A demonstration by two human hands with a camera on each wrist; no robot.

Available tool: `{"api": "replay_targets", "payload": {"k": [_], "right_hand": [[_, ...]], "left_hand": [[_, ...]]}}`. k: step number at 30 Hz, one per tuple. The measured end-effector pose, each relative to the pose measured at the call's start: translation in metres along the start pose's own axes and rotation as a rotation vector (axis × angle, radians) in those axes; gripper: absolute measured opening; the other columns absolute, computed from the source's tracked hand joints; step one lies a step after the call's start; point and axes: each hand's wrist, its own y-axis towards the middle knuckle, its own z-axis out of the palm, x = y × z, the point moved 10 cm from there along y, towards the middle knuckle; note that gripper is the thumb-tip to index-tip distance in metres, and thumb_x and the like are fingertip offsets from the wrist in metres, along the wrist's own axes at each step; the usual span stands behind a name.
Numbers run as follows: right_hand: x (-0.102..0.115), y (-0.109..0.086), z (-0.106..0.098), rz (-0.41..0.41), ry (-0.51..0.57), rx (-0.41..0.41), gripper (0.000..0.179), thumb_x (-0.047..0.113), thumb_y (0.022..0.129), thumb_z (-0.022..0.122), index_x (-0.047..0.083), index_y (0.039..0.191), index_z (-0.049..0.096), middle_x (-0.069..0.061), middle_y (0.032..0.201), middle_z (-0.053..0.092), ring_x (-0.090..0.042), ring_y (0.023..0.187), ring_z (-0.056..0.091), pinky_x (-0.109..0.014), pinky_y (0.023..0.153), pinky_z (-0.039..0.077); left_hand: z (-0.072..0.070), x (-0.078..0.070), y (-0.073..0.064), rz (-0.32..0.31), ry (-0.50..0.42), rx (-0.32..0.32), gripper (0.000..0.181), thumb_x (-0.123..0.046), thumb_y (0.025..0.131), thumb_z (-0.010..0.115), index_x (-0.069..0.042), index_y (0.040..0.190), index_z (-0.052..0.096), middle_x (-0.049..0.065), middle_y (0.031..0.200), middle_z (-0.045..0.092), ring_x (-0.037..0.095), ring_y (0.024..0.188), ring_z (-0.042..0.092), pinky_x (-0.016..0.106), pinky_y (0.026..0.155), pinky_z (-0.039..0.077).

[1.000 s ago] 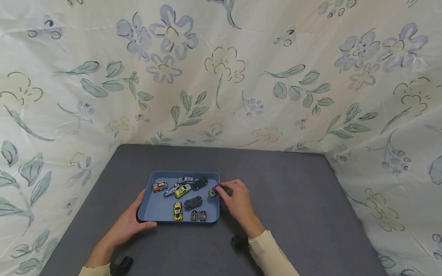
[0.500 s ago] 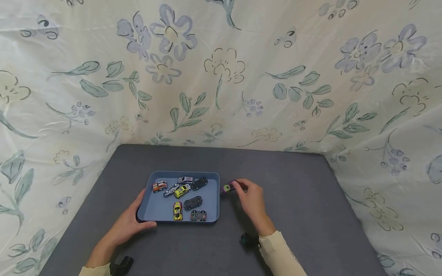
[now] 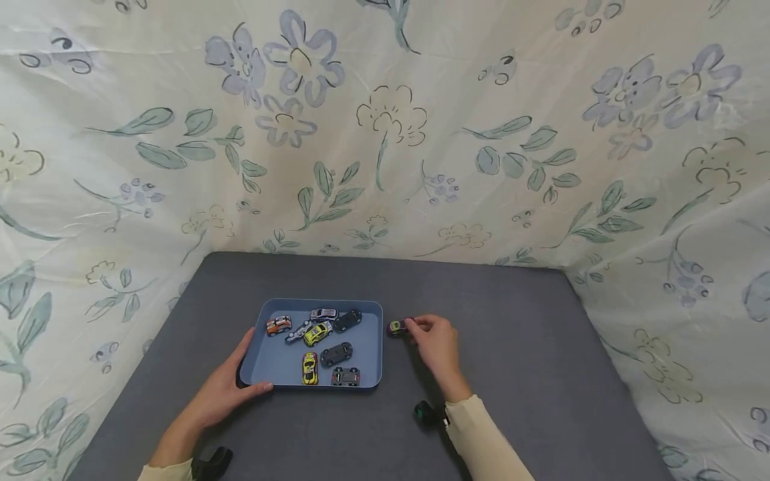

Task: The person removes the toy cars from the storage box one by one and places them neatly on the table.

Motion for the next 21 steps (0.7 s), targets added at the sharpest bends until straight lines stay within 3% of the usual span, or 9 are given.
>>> {"api": "replay_targets", "payload": {"k": [9, 21], "right_hand": [[-0.009, 0.006, 0.006, -0.010, -0.106, 0.049, 0.028, 0.032, 0.100, 0.082, 0.005, 0.092, 0.084, 0.003, 0.073, 0.075, -0.012, 0.062, 0.071, -0.029, 0.055, 0.050], [-0.009, 0.011, 0.005, -0.014, -0.198, 0.074, 0.030, 0.034, 0.099, 0.080, 0.006, 0.092, 0.085, 0.007, 0.068, 0.073, -0.010, 0.058, 0.065, -0.032, 0.053, 0.048]], "left_hand": [[0.001, 0.002, -0.001, -0.020, 0.012, 0.010, 0.123, -0.045, 0.091, 0.089, -0.009, 0.175, 0.007, 0.029, 0.176, 0.016, 0.052, 0.159, 0.021, 0.072, 0.121, 0.027], [0.001, 0.004, 0.001, -0.050, 0.031, 0.032, 0.126, -0.048, 0.091, 0.089, -0.007, 0.175, 0.005, 0.029, 0.176, 0.014, 0.051, 0.160, 0.019, 0.070, 0.123, 0.024]]}}
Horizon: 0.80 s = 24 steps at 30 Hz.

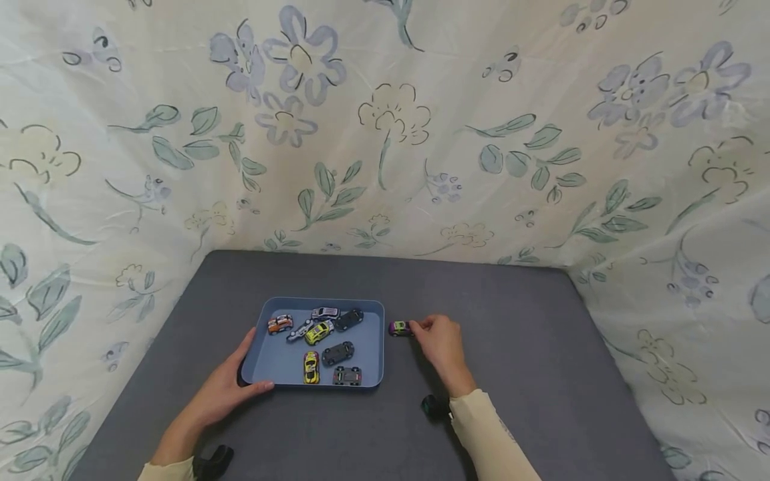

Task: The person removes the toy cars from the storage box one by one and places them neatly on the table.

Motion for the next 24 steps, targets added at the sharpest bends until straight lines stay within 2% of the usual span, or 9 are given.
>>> {"api": "replay_targets", "payload": {"k": [15, 24], "right_hand": [[-0.0024, -0.0010, 0.0008, 0.007, -0.003, -0.018, 0.031, 0.034, 0.100, 0.079, 0.006, 0.089, 0.085, 0.007, 0.067, 0.073, -0.010, 0.058, 0.065, -0.032, 0.053, 0.046], [0.0006, -0.0063, -0.0009, -0.008, 0.023, -0.030, 0.030, 0.034, 0.100, 0.079, 0.005, 0.091, 0.084, 0.005, 0.070, 0.073, -0.012, 0.059, 0.065, -0.033, 0.055, 0.049]], "left_hand": [[0.0011, 0.0021, -0.0006, -0.029, 0.020, 0.000, 0.126, -0.049, 0.091, 0.089, -0.009, 0.175, 0.005, 0.030, 0.176, 0.015, 0.052, 0.160, 0.020, 0.070, 0.123, 0.024], [0.0018, 0.0042, 0.0006, -0.017, 0.027, 0.000, 0.123, -0.047, 0.092, 0.088, -0.007, 0.175, 0.006, 0.032, 0.175, 0.016, 0.053, 0.159, 0.021, 0.070, 0.123, 0.025]]}}
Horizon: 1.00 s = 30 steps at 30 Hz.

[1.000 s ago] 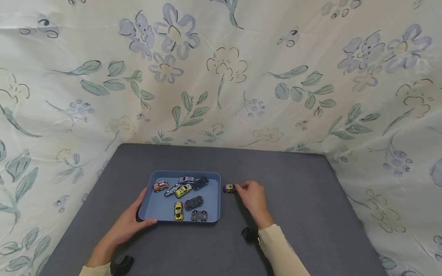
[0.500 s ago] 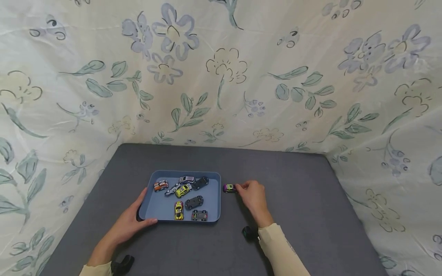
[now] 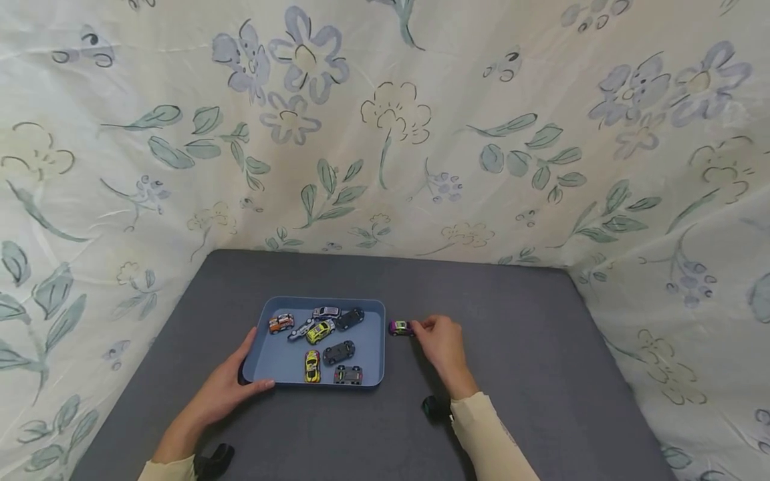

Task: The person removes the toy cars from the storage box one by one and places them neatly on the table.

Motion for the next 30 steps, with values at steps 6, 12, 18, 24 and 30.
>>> {"api": "replay_targets", "payload": {"k": [6, 12, 18, 24, 30], "right_hand": [[0.016, -0.007, -0.007, -0.048, 0.004, -0.055, 0.026, 0.033, 0.100, 0.080, 0.008, 0.096, 0.084, 0.003, 0.078, 0.075, -0.014, 0.066, 0.065, -0.036, 0.061, 0.053], [0.048, -0.014, -0.012, -0.096, 0.016, -0.055, 0.024, 0.033, 0.100, 0.080, 0.010, 0.102, 0.083, 0.003, 0.087, 0.078, -0.016, 0.075, 0.069, -0.040, 0.068, 0.057], [0.081, -0.025, -0.009, -0.173, 0.013, -0.012, 0.021, 0.030, 0.099, 0.082, 0.010, 0.108, 0.083, 0.002, 0.095, 0.077, -0.016, 0.085, 0.071, -0.044, 0.077, 0.060], [0.112, -0.039, 0.008, -0.318, -0.036, 0.091, 0.019, 0.017, 0.097, 0.085, 0.010, 0.115, 0.083, -0.001, 0.105, 0.077, -0.022, 0.091, 0.071, -0.045, 0.078, 0.060], [0.134, -0.048, 0.045, -0.518, -0.164, 0.284, 0.022, 0.013, 0.097, 0.085, 0.012, 0.119, 0.083, -0.003, 0.120, 0.076, -0.027, 0.115, 0.068, -0.050, 0.096, 0.057]], "left_hand": [[-0.001, 0.001, 0.001, 0.008, -0.001, -0.002, 0.122, -0.047, 0.092, 0.088, -0.007, 0.175, 0.007, 0.031, 0.175, 0.016, 0.053, 0.159, 0.020, 0.070, 0.123, 0.025], [-0.002, 0.002, 0.000, 0.019, 0.018, -0.013, 0.121, -0.048, 0.092, 0.087, -0.008, 0.175, 0.009, 0.031, 0.174, 0.019, 0.054, 0.157, 0.024, 0.071, 0.121, 0.027], [-0.002, 0.001, 0.000, 0.026, 0.013, -0.012, 0.121, -0.048, 0.092, 0.088, -0.009, 0.175, 0.009, 0.030, 0.175, 0.019, 0.053, 0.157, 0.024, 0.071, 0.121, 0.027], [-0.002, 0.004, 0.001, 0.018, 0.021, -0.008, 0.122, -0.051, 0.092, 0.087, -0.011, 0.176, 0.007, 0.030, 0.175, 0.018, 0.053, 0.158, 0.023, 0.070, 0.122, 0.028], [-0.002, 0.005, 0.001, 0.017, 0.013, -0.011, 0.122, -0.051, 0.092, 0.087, -0.011, 0.176, 0.007, 0.031, 0.174, 0.018, 0.054, 0.157, 0.023, 0.071, 0.121, 0.027]]}}
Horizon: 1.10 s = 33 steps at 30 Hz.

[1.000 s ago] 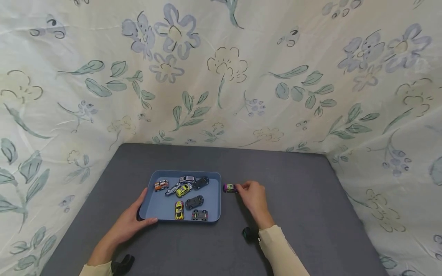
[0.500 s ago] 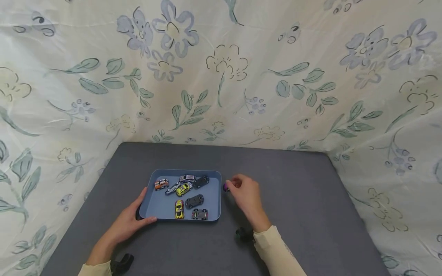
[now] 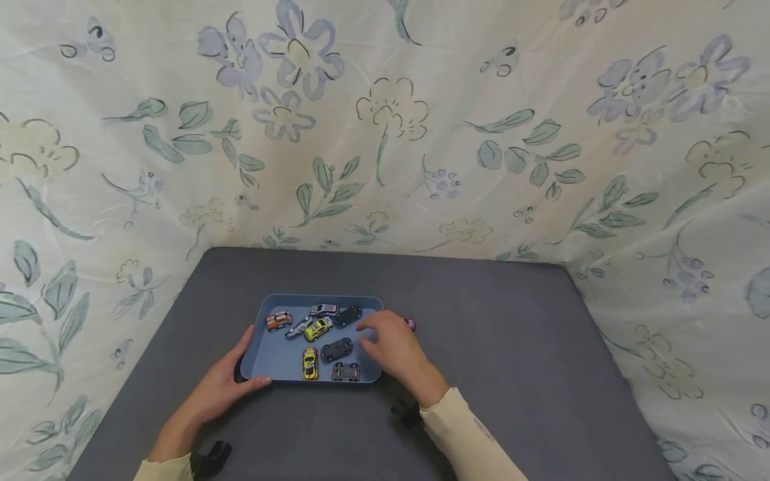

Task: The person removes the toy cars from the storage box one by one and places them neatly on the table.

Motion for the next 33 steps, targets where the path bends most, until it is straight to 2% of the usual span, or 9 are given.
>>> {"api": "replay_targets", "payload": {"k": [4, 10, 21, 29, 33], "right_hand": [[0.007, 0.011, 0.020, -0.070, -0.043, 0.118, 0.029, 0.014, 0.096, 0.086, 0.012, 0.124, 0.082, -0.002, 0.124, 0.076, -0.025, 0.123, 0.065, -0.048, 0.103, 0.055], [0.010, 0.018, 0.042, -0.115, -0.102, 0.190, 0.037, 0.017, 0.093, 0.090, 0.013, 0.129, 0.080, 0.000, 0.129, 0.075, -0.021, 0.125, 0.063, -0.042, 0.105, 0.054], [0.012, 0.020, 0.052, -0.146, -0.173, 0.179, 0.040, 0.018, 0.091, 0.091, 0.013, 0.129, 0.080, 0.000, 0.128, 0.076, -0.021, 0.124, 0.064, -0.042, 0.106, 0.054], [0.007, 0.020, 0.050, -0.113, -0.127, 0.151, 0.034, 0.024, 0.093, 0.090, 0.015, 0.125, 0.082, 0.003, 0.122, 0.078, -0.021, 0.122, 0.065, -0.049, 0.100, 0.050], [0.005, 0.019, 0.048, -0.087, -0.066, 0.148, 0.033, 0.026, 0.095, 0.088, 0.014, 0.124, 0.082, 0.002, 0.120, 0.078, -0.022, 0.121, 0.065, -0.052, 0.103, 0.049]], "left_hand": [[-0.002, -0.001, 0.000, 0.007, 0.001, -0.003, 0.122, -0.050, 0.092, 0.087, -0.010, 0.176, 0.008, 0.031, 0.174, 0.019, 0.054, 0.157, 0.024, 0.071, 0.121, 0.027], [-0.002, -0.001, 0.000, 0.003, 0.007, -0.003, 0.123, -0.052, 0.091, 0.087, -0.009, 0.175, 0.009, 0.032, 0.174, 0.020, 0.054, 0.157, 0.025, 0.071, 0.121, 0.028], [-0.003, -0.002, -0.001, 0.014, 0.005, -0.009, 0.122, -0.052, 0.091, 0.088, -0.011, 0.176, 0.010, 0.031, 0.174, 0.021, 0.054, 0.156, 0.027, 0.071, 0.120, 0.030], [-0.003, -0.004, 0.000, 0.003, 0.005, -0.001, 0.122, -0.054, 0.091, 0.087, -0.010, 0.176, 0.010, 0.031, 0.173, 0.022, 0.054, 0.156, 0.027, 0.071, 0.120, 0.030], [-0.002, -0.004, 0.000, -0.003, 0.003, 0.003, 0.123, -0.054, 0.091, 0.087, -0.009, 0.175, 0.010, 0.031, 0.174, 0.022, 0.053, 0.157, 0.027, 0.071, 0.120, 0.030]]}}
